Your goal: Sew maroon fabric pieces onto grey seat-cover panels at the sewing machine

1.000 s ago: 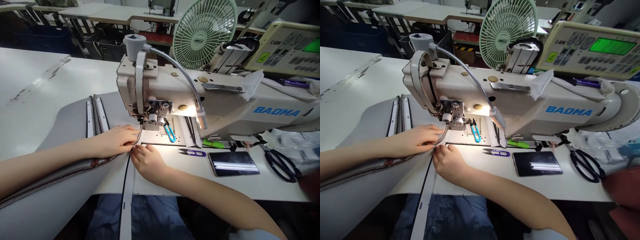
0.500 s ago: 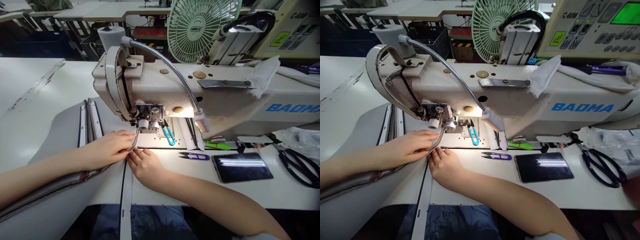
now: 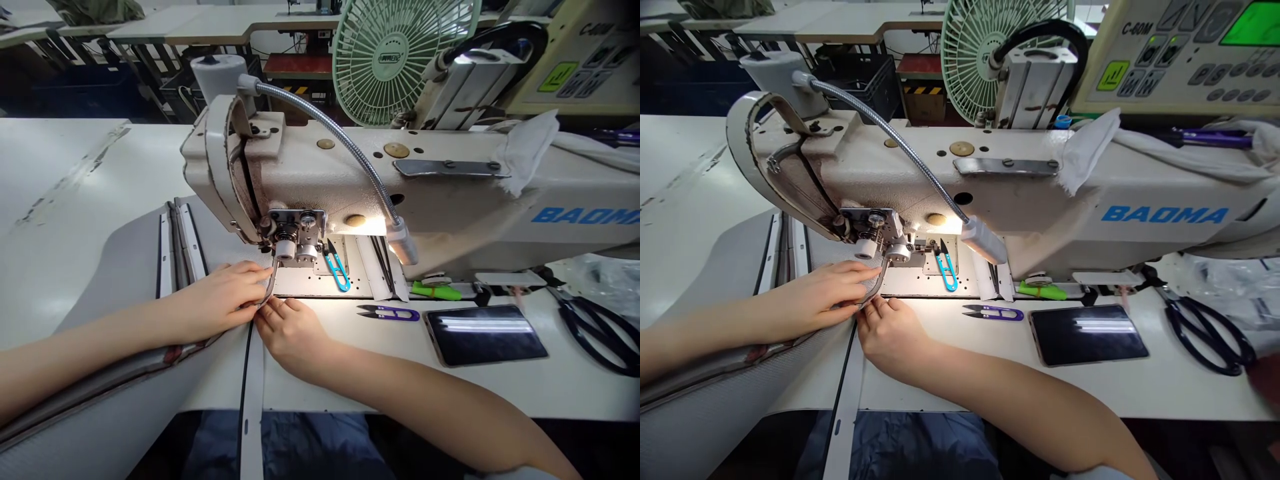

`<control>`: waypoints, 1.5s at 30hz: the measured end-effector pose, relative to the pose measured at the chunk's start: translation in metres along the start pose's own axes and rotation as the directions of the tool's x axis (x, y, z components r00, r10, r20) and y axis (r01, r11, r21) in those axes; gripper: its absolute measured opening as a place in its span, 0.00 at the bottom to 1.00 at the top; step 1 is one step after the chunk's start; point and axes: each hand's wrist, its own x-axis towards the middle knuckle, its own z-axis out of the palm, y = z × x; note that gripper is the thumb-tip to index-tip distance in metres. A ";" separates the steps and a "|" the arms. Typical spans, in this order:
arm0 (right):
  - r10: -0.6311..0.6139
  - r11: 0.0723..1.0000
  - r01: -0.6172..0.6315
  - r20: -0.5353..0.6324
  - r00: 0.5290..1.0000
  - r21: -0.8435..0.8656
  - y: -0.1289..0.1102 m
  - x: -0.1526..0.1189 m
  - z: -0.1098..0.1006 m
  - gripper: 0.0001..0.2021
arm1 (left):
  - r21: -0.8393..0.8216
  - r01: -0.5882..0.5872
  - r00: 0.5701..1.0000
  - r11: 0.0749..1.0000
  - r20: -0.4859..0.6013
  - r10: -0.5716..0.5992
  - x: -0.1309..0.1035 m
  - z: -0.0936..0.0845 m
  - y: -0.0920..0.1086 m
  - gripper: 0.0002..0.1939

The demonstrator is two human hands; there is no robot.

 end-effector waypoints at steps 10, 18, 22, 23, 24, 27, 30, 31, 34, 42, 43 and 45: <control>-0.001 1.000 0.001 -0.021 1.000 -0.018 0.002 0.000 -0.003 0.12 | -0.054 0.009 1.000 0.998 0.012 -0.008 0.001 0.000 0.001 0.13; 0.055 0.997 -0.058 -0.069 0.996 -0.048 0.003 0.002 -0.010 0.11 | -0.036 -0.012 0.999 0.999 0.048 0.014 0.006 -0.002 0.003 0.13; 0.057 0.997 -0.058 -0.035 0.998 -0.046 0.009 0.003 -0.009 0.12 | -0.047 -0.036 0.999 0.998 0.002 0.036 0.012 -0.004 0.001 0.12; 0.061 0.997 -0.063 -0.026 0.998 -0.044 0.010 0.003 -0.009 0.12 | -0.049 -0.036 0.999 0.998 -0.001 0.036 0.013 -0.005 0.000 0.11; 0.064 0.997 -0.065 -0.021 0.998 -0.042 0.011 0.004 -0.008 0.12 | -0.048 -0.034 0.999 0.998 0.004 0.034 0.014 -0.005 0.000 0.11; 0.067 0.997 -0.068 -0.024 0.997 -0.035 0.013 0.004 -0.008 0.11 | -0.031 -0.009 0.999 0.999 0.032 0.010 0.016 -0.005 -0.001 0.12; 0.067 0.997 -0.068 -0.039 0.997 -0.030 0.014 0.005 -0.006 0.11 | -0.014 0.016 0.999 1.000 0.043 -0.016 0.017 -0.006 -0.002 0.12; 0.069 0.997 -0.070 -0.034 0.997 -0.032 0.015 0.005 -0.006 0.11 | -0.009 0.019 0.999 1.000 0.042 -0.019 0.018 -0.007 -0.002 0.12; 0.088 0.995 -0.088 0.000 0.996 -0.042 0.015 0.005 -0.004 0.12 | 0.003 0.008 1.000 1.000 0.030 -0.008 0.019 -0.009 -0.005 0.13; 0.053 0.999 -0.053 0.040 0.998 -0.002 0.004 0.003 -0.004 0.13 | -0.033 -0.100 0.991 0.994 -0.093 0.096 0.014 -0.001 -0.007 0.10; 0.053 0.999 -0.053 0.040 0.998 -0.005 0.003 0.003 -0.004 0.13 | -0.030 -0.096 0.992 0.995 -0.089 0.093 0.013 -0.001 -0.007 0.10; 0.055 0.998 -0.055 0.033 0.998 -0.012 0.003 0.003 -0.005 0.13 | -0.028 -0.093 0.993 0.995 -0.078 0.090 0.012 0.000 -0.006 0.10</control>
